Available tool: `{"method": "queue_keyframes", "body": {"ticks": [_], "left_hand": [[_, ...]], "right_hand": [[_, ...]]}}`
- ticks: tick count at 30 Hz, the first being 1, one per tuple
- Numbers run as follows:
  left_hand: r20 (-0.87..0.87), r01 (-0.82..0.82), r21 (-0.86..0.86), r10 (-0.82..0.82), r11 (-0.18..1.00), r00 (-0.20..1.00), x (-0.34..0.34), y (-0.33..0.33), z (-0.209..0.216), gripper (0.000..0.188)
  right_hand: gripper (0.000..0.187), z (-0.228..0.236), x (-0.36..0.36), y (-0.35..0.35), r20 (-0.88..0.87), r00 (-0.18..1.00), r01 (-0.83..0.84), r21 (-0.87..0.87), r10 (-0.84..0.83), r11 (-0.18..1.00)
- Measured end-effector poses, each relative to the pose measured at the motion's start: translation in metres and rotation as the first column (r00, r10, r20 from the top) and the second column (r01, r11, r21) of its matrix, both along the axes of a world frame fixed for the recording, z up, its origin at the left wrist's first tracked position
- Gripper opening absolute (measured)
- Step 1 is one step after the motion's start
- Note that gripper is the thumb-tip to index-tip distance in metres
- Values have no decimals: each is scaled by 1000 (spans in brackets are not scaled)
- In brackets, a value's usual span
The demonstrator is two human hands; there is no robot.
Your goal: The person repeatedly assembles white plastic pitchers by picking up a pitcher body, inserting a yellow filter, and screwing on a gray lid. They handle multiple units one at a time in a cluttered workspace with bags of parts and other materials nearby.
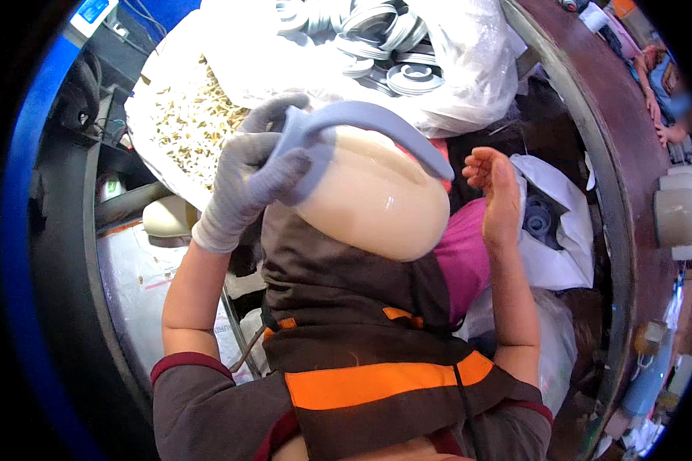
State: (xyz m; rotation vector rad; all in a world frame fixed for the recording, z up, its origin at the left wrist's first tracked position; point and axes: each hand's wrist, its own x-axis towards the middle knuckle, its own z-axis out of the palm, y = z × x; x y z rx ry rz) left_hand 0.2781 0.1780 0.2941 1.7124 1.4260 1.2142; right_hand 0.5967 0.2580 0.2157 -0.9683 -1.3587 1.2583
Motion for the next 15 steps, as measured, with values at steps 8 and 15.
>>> {"method": "queue_keyframes", "body": {"ticks": [8, 15], "left_hand": [[147, -134, 228, 102, 964, 984, -14, 21, -35, 24], [16, -691, 237, 709, 683, 705, -149, -27, -196, 18]], "right_hand": [[30, 58, 98, -20, 569, 647, 161, 548, -507, 821], [32, 75, 272, 47, 441, 506, 637, 388, -741, 666]]}}
